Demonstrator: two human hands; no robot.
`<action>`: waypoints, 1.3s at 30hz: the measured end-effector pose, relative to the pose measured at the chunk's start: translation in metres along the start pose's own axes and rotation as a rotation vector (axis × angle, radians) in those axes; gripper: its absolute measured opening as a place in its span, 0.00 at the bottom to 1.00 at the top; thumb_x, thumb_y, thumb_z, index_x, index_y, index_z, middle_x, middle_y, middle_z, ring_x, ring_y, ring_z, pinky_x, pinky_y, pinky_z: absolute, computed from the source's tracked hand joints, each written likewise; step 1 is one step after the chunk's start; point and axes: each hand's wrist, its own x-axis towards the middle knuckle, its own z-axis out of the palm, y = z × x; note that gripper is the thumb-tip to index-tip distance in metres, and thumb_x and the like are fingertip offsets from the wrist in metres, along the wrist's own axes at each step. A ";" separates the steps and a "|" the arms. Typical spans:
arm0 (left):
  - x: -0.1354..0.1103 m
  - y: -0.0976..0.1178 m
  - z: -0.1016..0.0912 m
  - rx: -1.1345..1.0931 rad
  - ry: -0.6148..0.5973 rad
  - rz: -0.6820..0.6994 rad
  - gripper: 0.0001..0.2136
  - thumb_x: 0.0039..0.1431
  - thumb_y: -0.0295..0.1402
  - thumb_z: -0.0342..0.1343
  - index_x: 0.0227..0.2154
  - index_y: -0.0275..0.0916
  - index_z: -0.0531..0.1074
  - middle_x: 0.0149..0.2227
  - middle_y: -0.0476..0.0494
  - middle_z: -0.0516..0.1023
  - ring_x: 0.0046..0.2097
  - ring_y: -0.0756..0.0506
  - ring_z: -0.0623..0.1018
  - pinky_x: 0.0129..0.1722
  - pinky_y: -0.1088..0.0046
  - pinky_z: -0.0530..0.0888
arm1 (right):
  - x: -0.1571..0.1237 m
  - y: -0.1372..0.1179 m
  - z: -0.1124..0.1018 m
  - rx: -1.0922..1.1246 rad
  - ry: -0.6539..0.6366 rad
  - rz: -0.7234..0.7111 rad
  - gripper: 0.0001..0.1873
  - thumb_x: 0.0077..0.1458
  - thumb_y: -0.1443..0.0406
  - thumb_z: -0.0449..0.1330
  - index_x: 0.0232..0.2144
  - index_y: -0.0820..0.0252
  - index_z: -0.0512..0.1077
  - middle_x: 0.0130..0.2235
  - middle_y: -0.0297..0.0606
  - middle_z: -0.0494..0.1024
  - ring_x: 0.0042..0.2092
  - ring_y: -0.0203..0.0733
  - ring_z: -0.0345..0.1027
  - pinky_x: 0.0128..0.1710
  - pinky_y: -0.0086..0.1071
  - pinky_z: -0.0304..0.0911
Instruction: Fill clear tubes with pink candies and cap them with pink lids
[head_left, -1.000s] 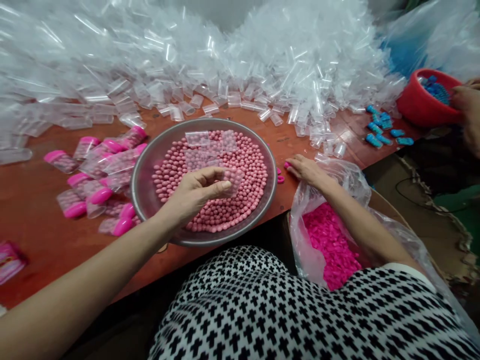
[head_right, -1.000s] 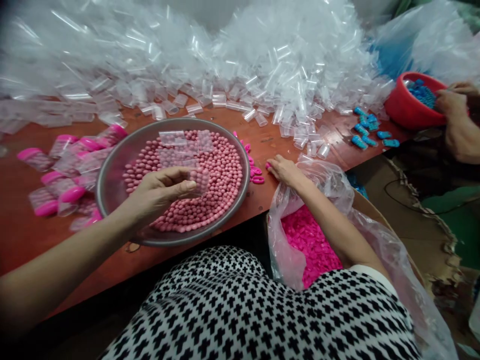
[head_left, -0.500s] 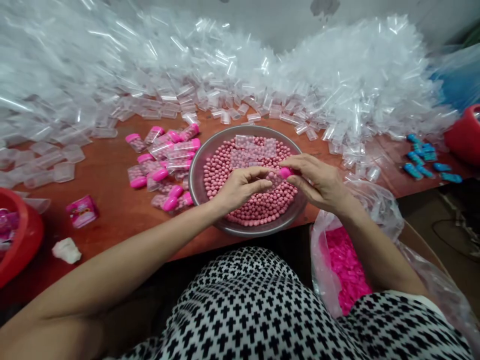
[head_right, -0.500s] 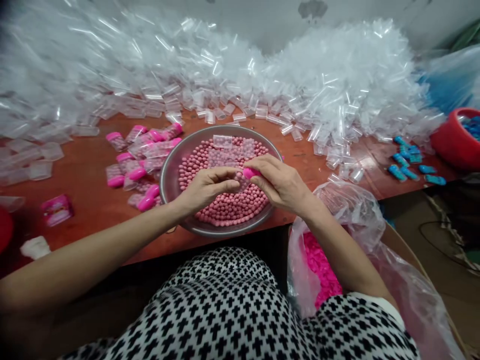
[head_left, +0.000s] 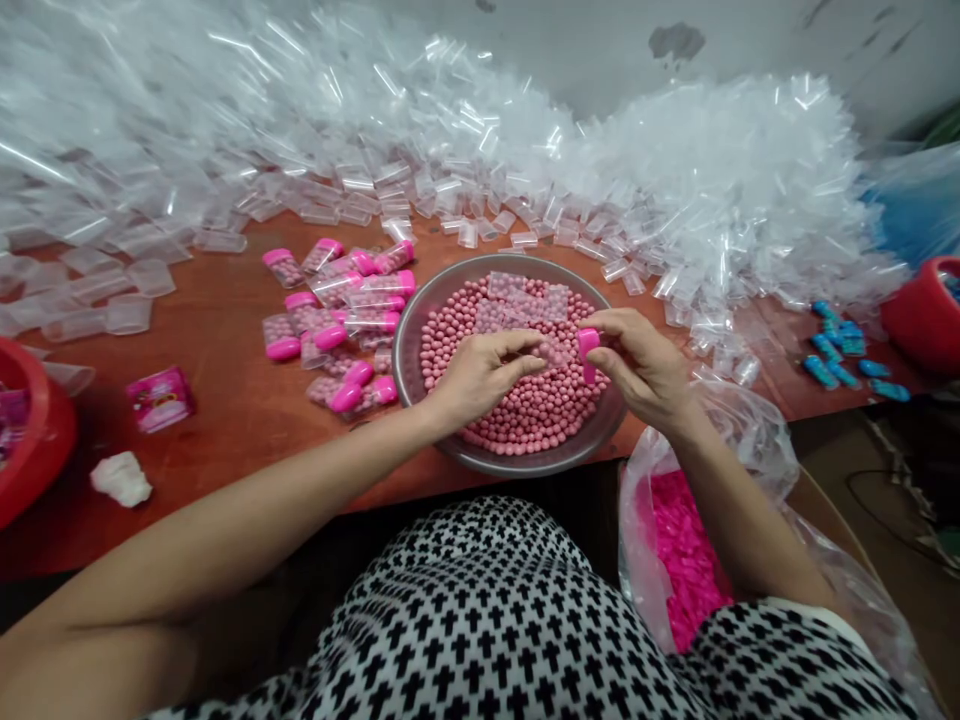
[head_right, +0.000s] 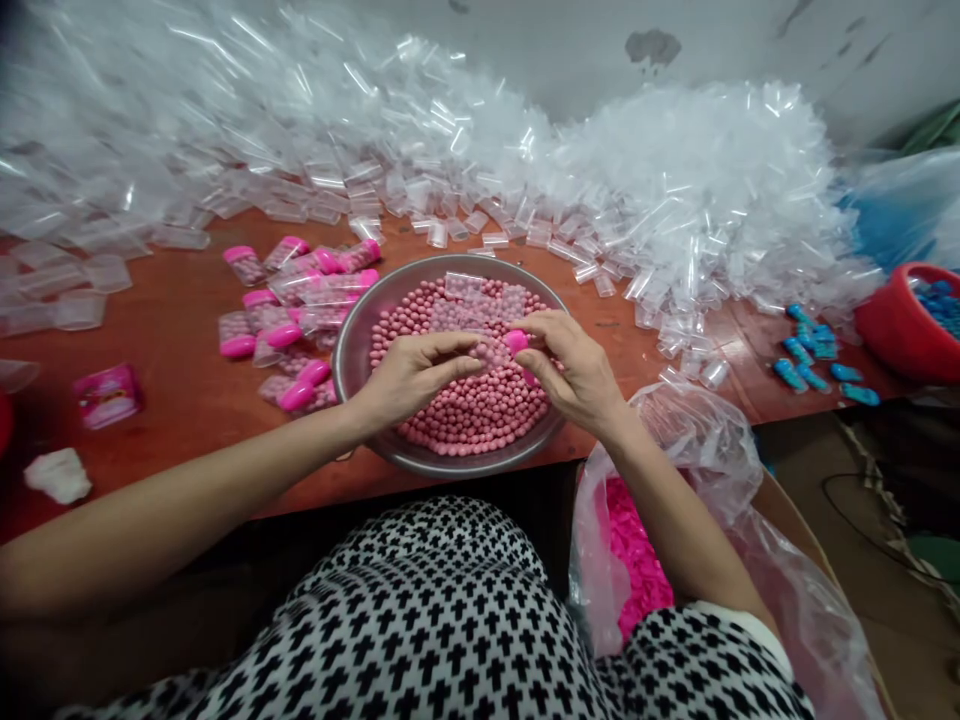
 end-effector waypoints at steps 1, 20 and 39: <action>0.000 0.001 0.000 0.002 -0.003 0.008 0.11 0.58 0.36 0.60 0.40 0.39 0.81 0.42 0.45 0.84 0.42 0.45 0.81 0.46 0.70 0.75 | 0.001 -0.001 0.004 0.000 0.011 0.009 0.14 0.64 0.59 0.56 0.49 0.55 0.72 0.46 0.44 0.80 0.48 0.46 0.75 0.49 0.40 0.70; -0.012 0.002 0.009 0.171 0.042 0.202 0.09 0.61 0.34 0.58 0.39 0.42 0.82 0.41 0.44 0.85 0.42 0.45 0.83 0.44 0.72 0.77 | -0.010 -0.015 0.015 -0.280 -0.096 -0.195 0.13 0.66 0.64 0.53 0.51 0.58 0.70 0.36 0.44 0.79 0.37 0.44 0.74 0.38 0.36 0.71; -0.010 0.002 0.007 0.087 0.015 0.324 0.08 0.61 0.32 0.61 0.41 0.42 0.82 0.39 0.43 0.83 0.44 0.45 0.79 0.46 0.68 0.76 | -0.009 -0.006 0.019 1.161 -0.299 0.712 0.33 0.42 0.46 0.71 0.47 0.56 0.75 0.49 0.45 0.78 0.48 0.49 0.76 0.49 0.49 0.73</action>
